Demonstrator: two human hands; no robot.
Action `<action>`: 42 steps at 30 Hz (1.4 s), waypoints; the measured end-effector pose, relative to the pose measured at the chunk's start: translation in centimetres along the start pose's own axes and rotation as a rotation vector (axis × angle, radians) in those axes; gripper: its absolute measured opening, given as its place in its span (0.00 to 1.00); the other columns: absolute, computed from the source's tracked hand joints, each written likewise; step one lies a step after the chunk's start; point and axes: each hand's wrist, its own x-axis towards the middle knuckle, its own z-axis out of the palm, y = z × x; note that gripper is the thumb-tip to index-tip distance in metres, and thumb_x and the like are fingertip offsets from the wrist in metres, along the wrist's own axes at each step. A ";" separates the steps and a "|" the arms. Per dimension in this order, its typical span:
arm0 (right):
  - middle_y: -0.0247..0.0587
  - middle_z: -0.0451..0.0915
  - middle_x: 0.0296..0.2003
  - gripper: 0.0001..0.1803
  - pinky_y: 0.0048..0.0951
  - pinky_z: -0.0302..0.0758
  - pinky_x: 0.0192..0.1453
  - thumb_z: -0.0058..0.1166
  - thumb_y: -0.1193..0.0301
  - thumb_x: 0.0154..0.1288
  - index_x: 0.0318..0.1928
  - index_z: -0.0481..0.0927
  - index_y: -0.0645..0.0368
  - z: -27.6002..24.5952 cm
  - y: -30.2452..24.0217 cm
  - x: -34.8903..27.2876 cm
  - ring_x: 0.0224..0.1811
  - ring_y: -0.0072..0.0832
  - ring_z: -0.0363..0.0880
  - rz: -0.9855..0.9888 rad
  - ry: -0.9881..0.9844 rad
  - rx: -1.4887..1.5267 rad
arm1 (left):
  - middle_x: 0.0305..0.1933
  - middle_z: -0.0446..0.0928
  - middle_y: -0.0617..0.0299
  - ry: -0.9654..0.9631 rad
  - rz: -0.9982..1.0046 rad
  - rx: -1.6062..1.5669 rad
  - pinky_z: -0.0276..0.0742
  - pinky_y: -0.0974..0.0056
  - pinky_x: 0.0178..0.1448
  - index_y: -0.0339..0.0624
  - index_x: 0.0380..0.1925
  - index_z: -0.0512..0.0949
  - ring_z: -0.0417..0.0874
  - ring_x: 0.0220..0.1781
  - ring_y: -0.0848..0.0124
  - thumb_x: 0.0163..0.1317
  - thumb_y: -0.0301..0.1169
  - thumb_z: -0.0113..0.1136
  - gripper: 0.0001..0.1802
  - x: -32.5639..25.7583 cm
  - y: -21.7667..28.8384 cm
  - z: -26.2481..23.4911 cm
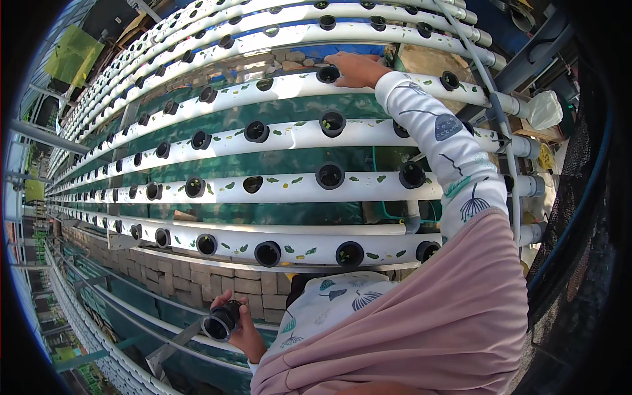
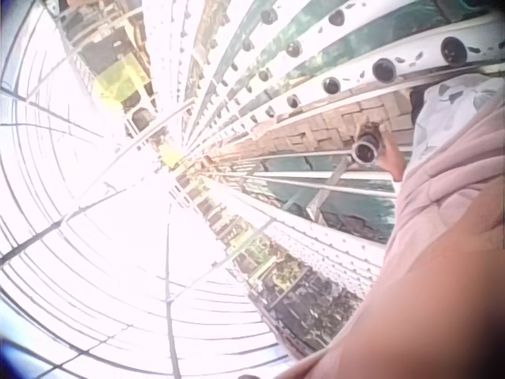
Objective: Harvesting small plants from hydroponic pipes by removing the net pots and extracting the seedlings.
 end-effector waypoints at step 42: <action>0.57 0.81 0.53 0.37 0.35 0.75 0.62 0.68 0.59 0.53 0.59 0.77 0.70 -0.3 1.6 1.1 0.52 0.44 0.83 0.044 0.183 0.603 | 0.59 0.70 0.54 -0.008 -0.022 -0.009 0.77 0.59 0.61 0.36 0.60 0.64 0.79 0.49 0.67 0.61 0.19 0.60 0.27 0.2 0.0 1.3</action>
